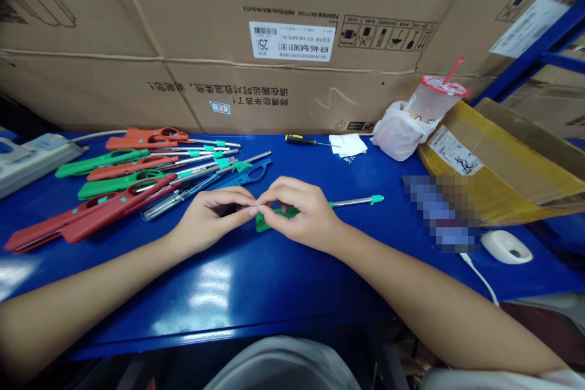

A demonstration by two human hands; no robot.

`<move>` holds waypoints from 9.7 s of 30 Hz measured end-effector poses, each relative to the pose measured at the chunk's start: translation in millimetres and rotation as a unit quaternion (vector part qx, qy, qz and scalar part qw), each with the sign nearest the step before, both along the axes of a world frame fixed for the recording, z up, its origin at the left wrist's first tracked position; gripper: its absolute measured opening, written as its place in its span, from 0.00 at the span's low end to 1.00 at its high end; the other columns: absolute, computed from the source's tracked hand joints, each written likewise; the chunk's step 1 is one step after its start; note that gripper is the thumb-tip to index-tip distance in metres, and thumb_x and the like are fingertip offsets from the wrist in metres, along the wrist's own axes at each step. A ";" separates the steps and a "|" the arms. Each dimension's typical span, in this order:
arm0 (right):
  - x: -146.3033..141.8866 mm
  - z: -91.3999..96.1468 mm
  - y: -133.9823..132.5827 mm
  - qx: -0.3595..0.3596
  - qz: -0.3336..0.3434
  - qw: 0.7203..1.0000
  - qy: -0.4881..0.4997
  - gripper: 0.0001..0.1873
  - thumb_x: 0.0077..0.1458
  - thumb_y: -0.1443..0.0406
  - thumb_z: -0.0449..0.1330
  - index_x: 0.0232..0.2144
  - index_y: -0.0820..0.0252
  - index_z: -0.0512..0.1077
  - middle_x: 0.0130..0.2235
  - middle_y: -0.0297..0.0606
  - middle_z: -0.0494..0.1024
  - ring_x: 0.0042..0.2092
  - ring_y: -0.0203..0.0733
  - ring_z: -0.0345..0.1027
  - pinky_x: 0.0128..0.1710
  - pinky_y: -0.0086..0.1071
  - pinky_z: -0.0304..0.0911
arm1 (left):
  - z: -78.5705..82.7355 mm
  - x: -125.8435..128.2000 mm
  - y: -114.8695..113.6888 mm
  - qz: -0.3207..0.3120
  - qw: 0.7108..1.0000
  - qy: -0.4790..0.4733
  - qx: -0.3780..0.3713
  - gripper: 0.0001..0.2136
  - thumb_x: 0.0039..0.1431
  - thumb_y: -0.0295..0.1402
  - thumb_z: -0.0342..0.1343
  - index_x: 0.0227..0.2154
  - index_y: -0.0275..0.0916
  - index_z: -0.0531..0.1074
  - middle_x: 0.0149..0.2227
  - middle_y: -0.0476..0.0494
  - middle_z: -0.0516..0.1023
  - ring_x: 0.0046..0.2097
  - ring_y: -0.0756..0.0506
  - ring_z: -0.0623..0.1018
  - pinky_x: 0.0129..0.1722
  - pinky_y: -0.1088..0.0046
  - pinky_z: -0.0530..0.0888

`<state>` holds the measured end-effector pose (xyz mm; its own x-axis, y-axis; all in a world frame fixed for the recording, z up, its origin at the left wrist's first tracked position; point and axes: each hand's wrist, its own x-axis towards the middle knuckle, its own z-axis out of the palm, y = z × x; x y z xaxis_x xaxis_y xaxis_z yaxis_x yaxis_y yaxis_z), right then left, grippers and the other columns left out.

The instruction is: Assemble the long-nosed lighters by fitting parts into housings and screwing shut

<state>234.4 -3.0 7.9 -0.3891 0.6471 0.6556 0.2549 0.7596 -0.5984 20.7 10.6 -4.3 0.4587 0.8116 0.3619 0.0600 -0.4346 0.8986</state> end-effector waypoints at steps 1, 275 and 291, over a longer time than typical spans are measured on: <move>0.2 -0.5 0.5 0.013 -0.003 1.000 0.004 0.05 0.59 0.72 0.65 0.37 0.59 0.80 0.33 0.37 0.79 0.31 0.32 0.70 0.27 0.27 0.66 | -0.7 -0.3 0.6 -0.002 1.000 -0.006 -0.009 0.04 0.60 0.33 0.66 0.34 0.38 0.85 0.33 0.43 0.83 0.33 0.49 0.80 0.33 0.75 0.75; -3.7 45.1 -15.4 0.169 -0.042 0.985 -0.007 0.18 0.63 0.59 0.66 0.54 0.55 0.74 0.38 0.37 0.76 0.38 0.41 0.71 0.42 0.40 0.77 | -3.9 5.6 -19.6 0.020 0.951 0.238 0.197 0.12 0.60 0.41 0.68 0.43 0.41 0.82 0.37 0.45 0.83 0.39 0.43 0.77 0.41 0.64 0.75; 0.7 52.9 -16.4 0.100 -0.014 0.992 -0.081 0.24 0.70 0.67 0.53 0.66 0.53 0.65 0.55 0.43 0.78 0.49 0.46 0.76 0.49 0.45 0.76 | -3.2 6.0 -19.2 0.006 0.953 0.241 0.183 0.14 0.58 0.42 0.69 0.44 0.41 0.82 0.40 0.45 0.83 0.42 0.42 0.78 0.46 0.62 0.75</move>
